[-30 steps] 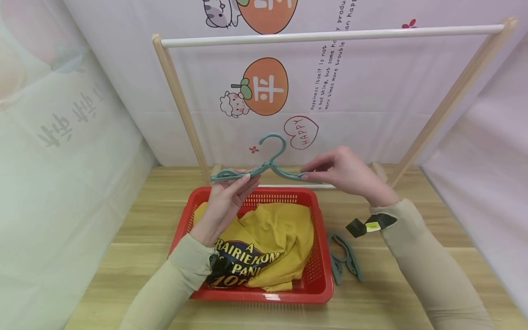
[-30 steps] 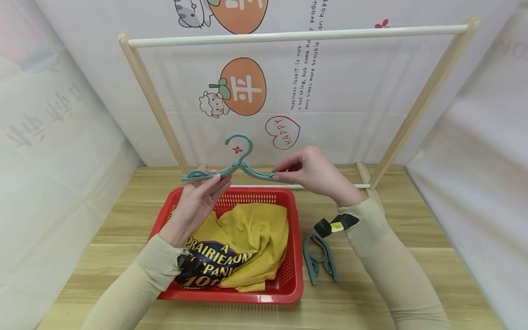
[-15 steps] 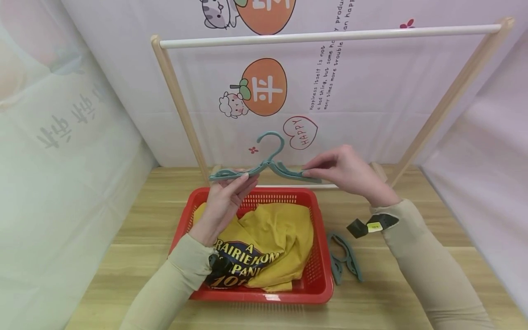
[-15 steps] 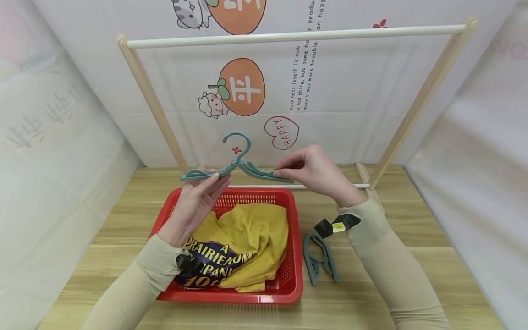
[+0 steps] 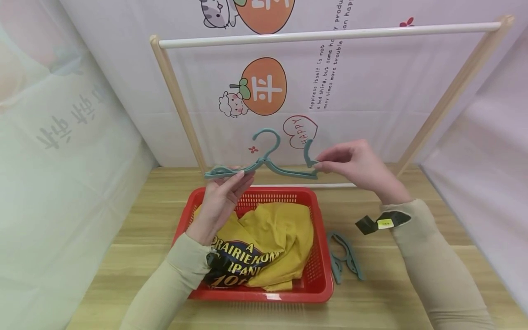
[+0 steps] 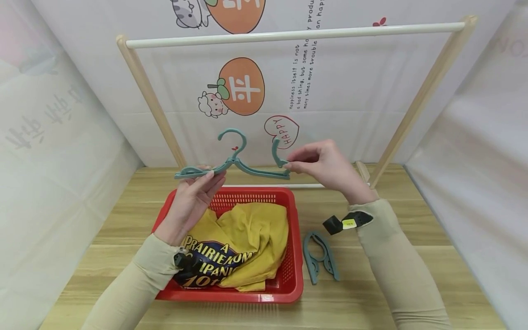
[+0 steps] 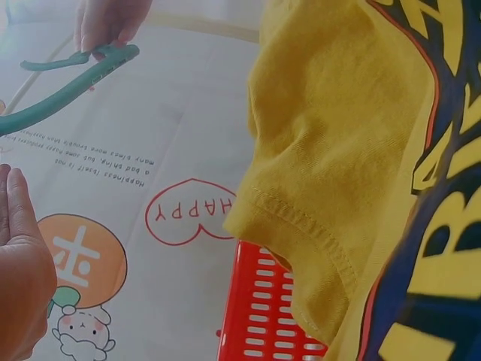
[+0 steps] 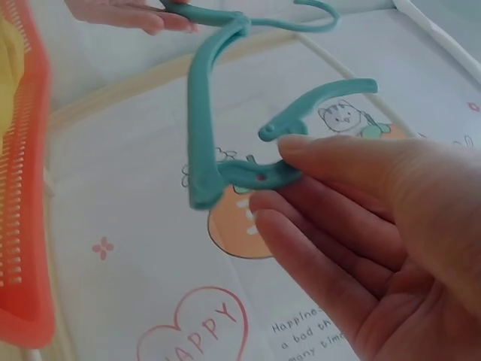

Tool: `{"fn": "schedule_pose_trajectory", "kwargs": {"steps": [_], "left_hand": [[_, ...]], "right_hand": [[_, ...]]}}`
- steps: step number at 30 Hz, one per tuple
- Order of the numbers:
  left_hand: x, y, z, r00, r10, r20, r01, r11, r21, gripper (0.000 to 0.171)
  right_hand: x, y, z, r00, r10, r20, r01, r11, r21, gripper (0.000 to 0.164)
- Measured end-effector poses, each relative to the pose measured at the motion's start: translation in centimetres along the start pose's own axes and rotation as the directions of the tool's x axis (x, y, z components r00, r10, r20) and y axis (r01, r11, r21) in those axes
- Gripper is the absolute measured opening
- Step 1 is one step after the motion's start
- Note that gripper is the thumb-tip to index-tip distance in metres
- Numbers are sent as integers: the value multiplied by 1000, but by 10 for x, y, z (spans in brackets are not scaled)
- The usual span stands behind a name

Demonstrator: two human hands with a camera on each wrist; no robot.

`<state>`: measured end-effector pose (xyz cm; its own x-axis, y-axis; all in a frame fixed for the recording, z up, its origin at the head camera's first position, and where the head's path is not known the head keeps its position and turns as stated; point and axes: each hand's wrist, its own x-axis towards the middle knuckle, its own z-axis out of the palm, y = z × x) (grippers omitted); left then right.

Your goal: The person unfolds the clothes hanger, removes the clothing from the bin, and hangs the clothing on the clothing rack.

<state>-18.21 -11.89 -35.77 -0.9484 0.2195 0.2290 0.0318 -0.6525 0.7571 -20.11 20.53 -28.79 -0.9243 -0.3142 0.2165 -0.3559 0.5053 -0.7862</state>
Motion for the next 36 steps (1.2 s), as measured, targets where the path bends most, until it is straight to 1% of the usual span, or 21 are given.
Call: {"fn": "schedule_pose_trajectory", "kwargs": {"steps": [4,8,12,13,15,18,20,24,25,27,29,30,31,32,33,35,36], "left_hand": [[-1,2,0,1000,0,10,0,1000,-11,19],[-1,6,-1,1000,10,15,-10,1000,-19,15],[-1,7,-2,1000,19,3,-19,1000,-16,18],[-1,7,-2,1000,23,1,-23,1000,-15,19],[0,7,-2,1000,31,-2,-31,999,-21,21],[0,8,-2,999,39,5,-39,998,-45,21],[0,8,-1,999,41,8,-41,998,-56,19],[1,9,-1,999,42,2,-42,997,-58,16],[1,9,0,999,40,-1,-40,997,-61,16],[2,9,0,999,40,-6,-40,997,-70,14],[2,9,0,999,40,-8,-41,996,-82,13],[3,9,0,999,42,-8,-42,995,-85,13],[3,9,0,999,42,-8,-43,995,-91,13],[3,9,1,999,44,-9,-45,995,-93,13],[3,9,1,999,46,-10,-47,995,-93,13],[3,9,1,999,49,-11,-50,995,-91,12],[3,10,2,999,51,-11,-52,995,-90,11]], "right_hand": [[-2,2,-8,999,-7,40,5,999,43,13],[-5,5,-13,998,16,58,-21,996,84,14],[-6,10,-13,997,65,35,-68,993,93,21],[-7,12,-12,997,69,22,-70,992,100,22],[-7,18,-9,998,59,-8,-57,987,149,22],[-9,29,-2,998,32,-60,-16,968,249,18],[-9,35,2,996,22,-84,7,945,328,16],[-13,41,11,990,66,-122,-12,915,404,20],[-13,42,14,989,77,-130,-13,901,434,21],[-13,45,20,985,86,-149,4,854,520,17],[-13,46,26,982,80,-171,46,776,629,8],[-13,47,29,981,70,-179,75,719,691,3],[-12,47,32,981,59,-186,104,646,756,5],[-12,47,35,979,55,-195,126,588,799,9],[-12,47,38,978,53,-203,144,537,831,13],[-12,47,43,976,56,-209,162,452,877,17],[-12,47,46,977,60,-207,163,418,894,17]]}}
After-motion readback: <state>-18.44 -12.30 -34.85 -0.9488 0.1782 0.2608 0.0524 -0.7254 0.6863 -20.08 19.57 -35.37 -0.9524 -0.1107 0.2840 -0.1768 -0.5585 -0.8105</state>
